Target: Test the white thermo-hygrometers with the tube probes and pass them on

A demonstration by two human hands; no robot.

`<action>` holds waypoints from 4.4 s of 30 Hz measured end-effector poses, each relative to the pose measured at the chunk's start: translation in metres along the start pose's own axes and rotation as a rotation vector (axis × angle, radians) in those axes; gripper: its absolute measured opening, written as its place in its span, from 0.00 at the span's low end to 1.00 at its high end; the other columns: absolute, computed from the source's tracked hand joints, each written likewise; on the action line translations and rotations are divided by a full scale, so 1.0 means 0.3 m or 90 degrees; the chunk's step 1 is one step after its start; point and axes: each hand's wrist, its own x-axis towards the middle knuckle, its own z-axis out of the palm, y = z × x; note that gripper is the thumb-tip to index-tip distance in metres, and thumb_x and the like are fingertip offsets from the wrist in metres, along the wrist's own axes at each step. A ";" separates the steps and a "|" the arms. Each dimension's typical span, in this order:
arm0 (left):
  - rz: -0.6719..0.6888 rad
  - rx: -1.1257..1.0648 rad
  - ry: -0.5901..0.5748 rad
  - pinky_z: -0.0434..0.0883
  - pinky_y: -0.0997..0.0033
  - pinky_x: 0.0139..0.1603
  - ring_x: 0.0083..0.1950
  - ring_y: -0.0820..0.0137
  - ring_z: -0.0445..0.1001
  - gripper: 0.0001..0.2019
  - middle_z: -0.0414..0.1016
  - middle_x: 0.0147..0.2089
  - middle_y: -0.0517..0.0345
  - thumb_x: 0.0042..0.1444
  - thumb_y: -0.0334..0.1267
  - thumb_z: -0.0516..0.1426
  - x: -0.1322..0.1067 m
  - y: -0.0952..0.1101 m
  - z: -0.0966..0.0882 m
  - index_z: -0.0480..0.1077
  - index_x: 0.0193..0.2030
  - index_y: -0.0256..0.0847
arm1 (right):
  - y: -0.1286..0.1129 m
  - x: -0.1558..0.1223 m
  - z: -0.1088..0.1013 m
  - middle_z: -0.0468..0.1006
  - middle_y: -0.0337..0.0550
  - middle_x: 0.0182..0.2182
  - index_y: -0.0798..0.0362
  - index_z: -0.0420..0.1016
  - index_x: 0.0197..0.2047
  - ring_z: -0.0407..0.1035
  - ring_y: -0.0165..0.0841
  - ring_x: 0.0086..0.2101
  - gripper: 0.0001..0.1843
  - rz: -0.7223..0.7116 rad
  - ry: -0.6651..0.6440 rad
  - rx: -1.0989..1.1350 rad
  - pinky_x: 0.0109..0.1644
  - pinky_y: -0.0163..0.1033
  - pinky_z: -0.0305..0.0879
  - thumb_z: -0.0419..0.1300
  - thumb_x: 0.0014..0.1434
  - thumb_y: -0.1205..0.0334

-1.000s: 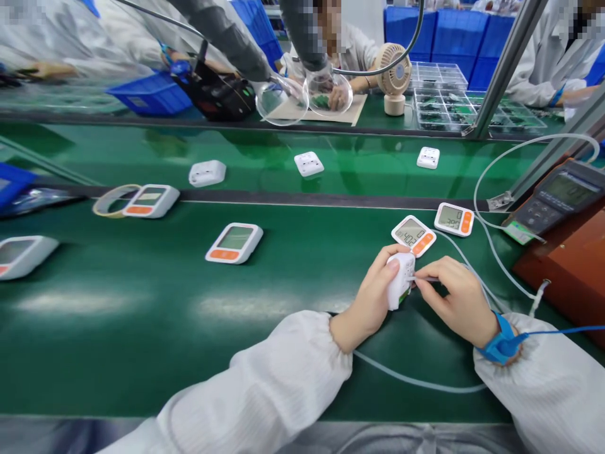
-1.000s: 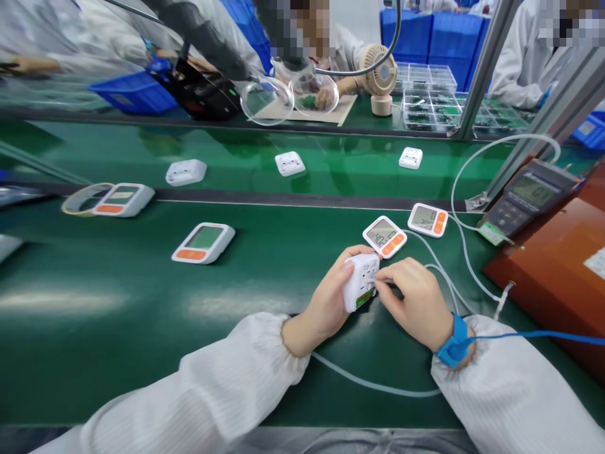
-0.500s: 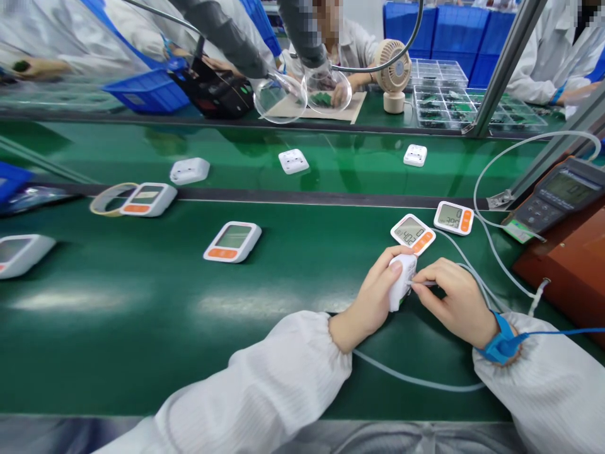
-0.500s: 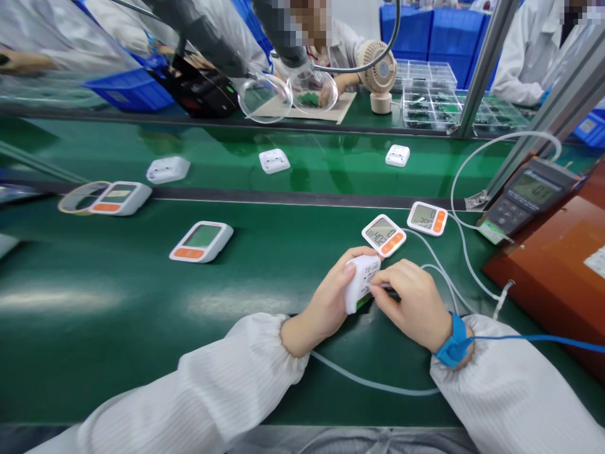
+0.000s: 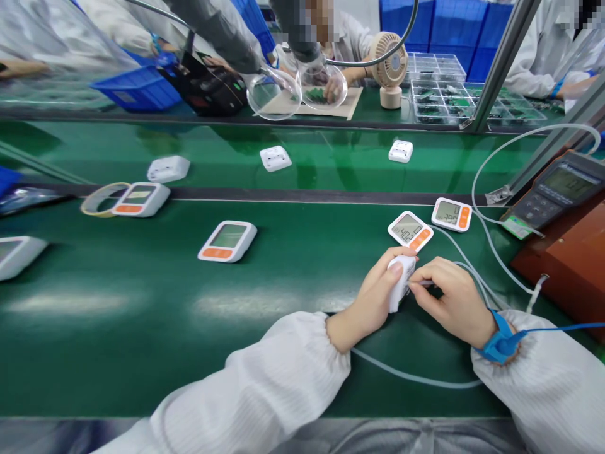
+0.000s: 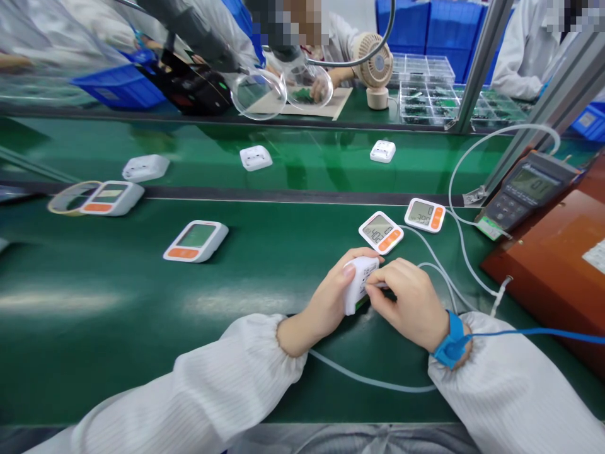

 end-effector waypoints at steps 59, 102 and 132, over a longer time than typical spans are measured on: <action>0.073 0.116 -0.047 0.66 0.60 0.58 0.48 0.63 0.70 0.27 0.70 0.53 0.50 0.66 0.60 0.50 -0.019 -0.031 -0.014 0.63 0.61 0.41 | -0.006 -0.009 0.014 0.70 0.36 0.27 0.52 0.70 0.34 0.66 0.30 0.28 0.06 0.034 -0.012 -0.003 0.33 0.36 0.59 0.55 0.63 0.70; -0.063 -0.191 -0.136 0.72 0.76 0.29 0.36 0.72 0.77 0.43 0.71 0.47 0.55 0.51 0.47 0.71 0.023 -0.054 0.030 0.47 0.64 0.49 | 0.071 -0.071 -0.018 0.78 0.39 0.28 0.55 0.57 0.74 0.74 0.37 0.24 0.31 0.269 -0.035 0.002 0.30 0.36 0.72 0.48 0.74 0.48; -0.111 -0.159 -0.075 0.75 0.73 0.27 0.30 0.75 0.76 0.57 0.71 0.46 0.57 0.32 0.44 0.78 0.055 -0.121 0.032 0.51 0.66 0.48 | 0.175 -0.108 -0.038 0.81 0.45 0.32 0.45 0.63 0.71 0.78 0.45 0.29 0.42 0.438 -0.072 -0.029 0.29 0.42 0.75 0.52 0.63 0.30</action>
